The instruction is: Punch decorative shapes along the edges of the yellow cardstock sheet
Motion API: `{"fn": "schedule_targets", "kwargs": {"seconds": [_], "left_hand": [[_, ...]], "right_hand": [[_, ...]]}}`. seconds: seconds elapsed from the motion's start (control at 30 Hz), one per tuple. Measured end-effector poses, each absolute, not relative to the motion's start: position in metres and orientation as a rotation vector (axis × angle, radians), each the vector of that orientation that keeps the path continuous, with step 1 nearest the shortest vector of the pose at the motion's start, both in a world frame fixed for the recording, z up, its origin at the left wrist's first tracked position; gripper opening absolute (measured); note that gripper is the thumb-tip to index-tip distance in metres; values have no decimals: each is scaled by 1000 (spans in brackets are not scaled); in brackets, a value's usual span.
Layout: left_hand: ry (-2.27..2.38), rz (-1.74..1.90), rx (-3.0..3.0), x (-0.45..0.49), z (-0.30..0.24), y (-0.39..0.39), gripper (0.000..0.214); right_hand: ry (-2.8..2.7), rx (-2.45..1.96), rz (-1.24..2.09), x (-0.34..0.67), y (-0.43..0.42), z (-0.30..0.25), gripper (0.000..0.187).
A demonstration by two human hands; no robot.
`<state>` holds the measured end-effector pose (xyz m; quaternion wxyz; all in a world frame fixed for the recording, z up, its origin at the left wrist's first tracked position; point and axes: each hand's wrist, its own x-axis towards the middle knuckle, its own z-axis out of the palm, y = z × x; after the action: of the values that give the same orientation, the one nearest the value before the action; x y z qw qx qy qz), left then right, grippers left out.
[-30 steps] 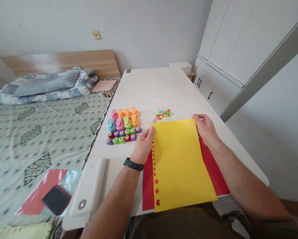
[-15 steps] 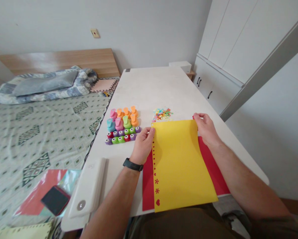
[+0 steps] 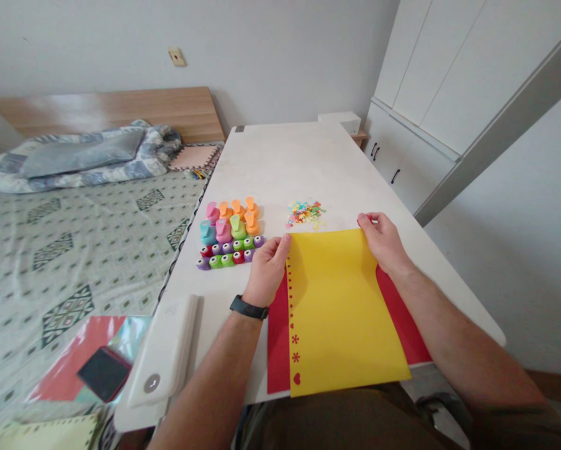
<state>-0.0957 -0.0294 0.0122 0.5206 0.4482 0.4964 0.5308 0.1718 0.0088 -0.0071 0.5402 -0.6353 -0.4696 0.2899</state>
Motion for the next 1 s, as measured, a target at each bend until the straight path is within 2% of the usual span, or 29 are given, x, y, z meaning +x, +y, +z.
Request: {"fn": "schedule_targets", "kwargs": {"seconds": [0.3,1.0], "left_hand": [[1144,1343,1138,-95,11,-28,32],[1109,1325,1028,-96,9,-28,32]], "right_hand": [[-1149,-1524,709,169,5,-3,45],[-1164,-1569,669,175,8,-7,47]]}}
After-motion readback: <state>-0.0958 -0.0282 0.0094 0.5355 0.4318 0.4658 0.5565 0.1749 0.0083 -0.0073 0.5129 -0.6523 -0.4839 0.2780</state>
